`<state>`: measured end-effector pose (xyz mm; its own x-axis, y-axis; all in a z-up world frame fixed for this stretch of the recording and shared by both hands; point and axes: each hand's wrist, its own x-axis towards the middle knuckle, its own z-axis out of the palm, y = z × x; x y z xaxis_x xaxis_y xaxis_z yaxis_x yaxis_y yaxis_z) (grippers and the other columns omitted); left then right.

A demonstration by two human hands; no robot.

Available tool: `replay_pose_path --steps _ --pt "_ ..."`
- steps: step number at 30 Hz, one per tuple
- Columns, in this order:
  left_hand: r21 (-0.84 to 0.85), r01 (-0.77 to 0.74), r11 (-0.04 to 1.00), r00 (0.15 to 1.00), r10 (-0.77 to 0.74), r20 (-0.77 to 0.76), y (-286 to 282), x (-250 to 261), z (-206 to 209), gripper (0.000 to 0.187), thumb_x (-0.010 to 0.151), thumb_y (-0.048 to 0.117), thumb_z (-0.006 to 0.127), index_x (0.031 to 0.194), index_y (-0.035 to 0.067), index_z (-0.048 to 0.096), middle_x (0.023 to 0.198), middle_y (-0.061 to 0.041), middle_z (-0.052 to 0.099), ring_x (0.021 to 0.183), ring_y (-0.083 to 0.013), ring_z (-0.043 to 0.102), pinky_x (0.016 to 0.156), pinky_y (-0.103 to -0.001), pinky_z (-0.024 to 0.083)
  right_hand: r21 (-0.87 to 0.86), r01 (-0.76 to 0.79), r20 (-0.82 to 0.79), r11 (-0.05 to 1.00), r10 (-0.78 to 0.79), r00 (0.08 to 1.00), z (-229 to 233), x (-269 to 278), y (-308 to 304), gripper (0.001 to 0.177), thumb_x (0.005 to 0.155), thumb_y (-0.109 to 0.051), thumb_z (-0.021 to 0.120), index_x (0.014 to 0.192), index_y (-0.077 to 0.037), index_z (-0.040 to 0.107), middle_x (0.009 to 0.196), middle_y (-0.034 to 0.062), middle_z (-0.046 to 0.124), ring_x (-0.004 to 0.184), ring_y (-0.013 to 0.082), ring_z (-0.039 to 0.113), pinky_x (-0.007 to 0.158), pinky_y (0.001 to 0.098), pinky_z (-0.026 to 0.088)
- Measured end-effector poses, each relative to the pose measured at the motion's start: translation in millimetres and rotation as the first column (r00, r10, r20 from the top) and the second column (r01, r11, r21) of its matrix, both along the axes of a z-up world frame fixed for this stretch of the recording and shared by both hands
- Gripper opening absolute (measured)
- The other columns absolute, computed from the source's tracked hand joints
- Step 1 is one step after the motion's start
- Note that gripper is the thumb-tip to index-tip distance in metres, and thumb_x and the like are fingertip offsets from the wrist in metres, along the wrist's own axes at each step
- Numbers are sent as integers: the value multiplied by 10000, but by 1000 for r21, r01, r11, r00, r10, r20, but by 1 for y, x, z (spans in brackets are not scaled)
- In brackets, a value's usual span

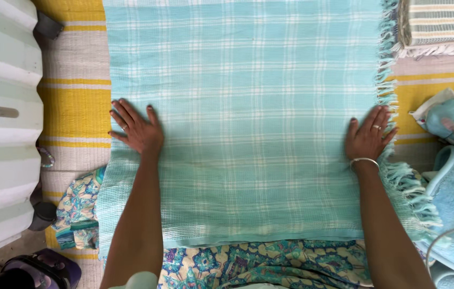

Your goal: The person unfolds a light blue checkered towel on a yellow and white striped mat, smooths it out, and folds it neatly into a compact rectangle. The person uses both hands to align edges and press down folds, finishing with a tidy folded towel.

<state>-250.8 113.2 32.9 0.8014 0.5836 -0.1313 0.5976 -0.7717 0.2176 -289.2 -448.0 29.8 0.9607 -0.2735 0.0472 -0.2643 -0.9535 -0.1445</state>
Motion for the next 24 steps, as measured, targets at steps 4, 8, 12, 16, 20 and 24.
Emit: replay_pose_path --steps 4,8,12,16,20,24 --pt "136 286 949 938 -306 162 -60 17 0 670 1153 442 261 1692 83 87 1775 -78 28 1650 -241 34 1290 -633 4 49 -190 32 981 189 982 6 44 106 744 1147 -393 404 1679 46 127 1761 241 108 1642 354 64 1312 551 67" --pt "168 643 748 763 -644 -55 -152 23 -7 640 1125 417 251 1669 122 94 1744 -44 25 1608 -252 31 1255 -620 8 68 -552 54 831 550 834 -10 67 239 684 1098 -366 424 1671 -78 188 1743 100 184 1609 258 159 1290 554 65" --pt "4 696 718 715 -692 -97 -143 48 -2 655 1084 432 262 1661 175 85 1734 -2 22 1594 -242 32 1248 -608 9 164 -586 -60 793 601 797 -18 91 222 706 1038 -342 423 1648 -73 187 1728 97 180 1596 257 153 1265 577 70" --pt "67 645 762 764 -645 -23 -63 72 1 715 1085 508 293 1673 145 108 1749 -42 68 1604 -271 65 1256 -614 37 101 -467 63 879 463 884 -20 103 107 675 1120 -321 425 1669 -5 190 1743 182 182 1611 313 166 1263 615 87" --pt "59 437 897 896 -440 54 22 79 -6 786 1059 543 368 1676 115 135 1750 -67 114 1608 -293 87 1255 -629 36 125 -251 126 960 235 964 -24 94 -6 652 1109 -341 424 1633 31 315 1701 240 292 1596 362 242 1250 620 152" --pt "224 362 905 887 -408 217 33 86 -17 757 1066 472 455 1639 54 193 1721 -128 195 1587 -300 147 1195 -670 20 -186 -138 190 973 173 966 -25 105 -6 707 1083 -365 458 1594 108 332 1657 294 334 1556 418 310 1220 636 220"
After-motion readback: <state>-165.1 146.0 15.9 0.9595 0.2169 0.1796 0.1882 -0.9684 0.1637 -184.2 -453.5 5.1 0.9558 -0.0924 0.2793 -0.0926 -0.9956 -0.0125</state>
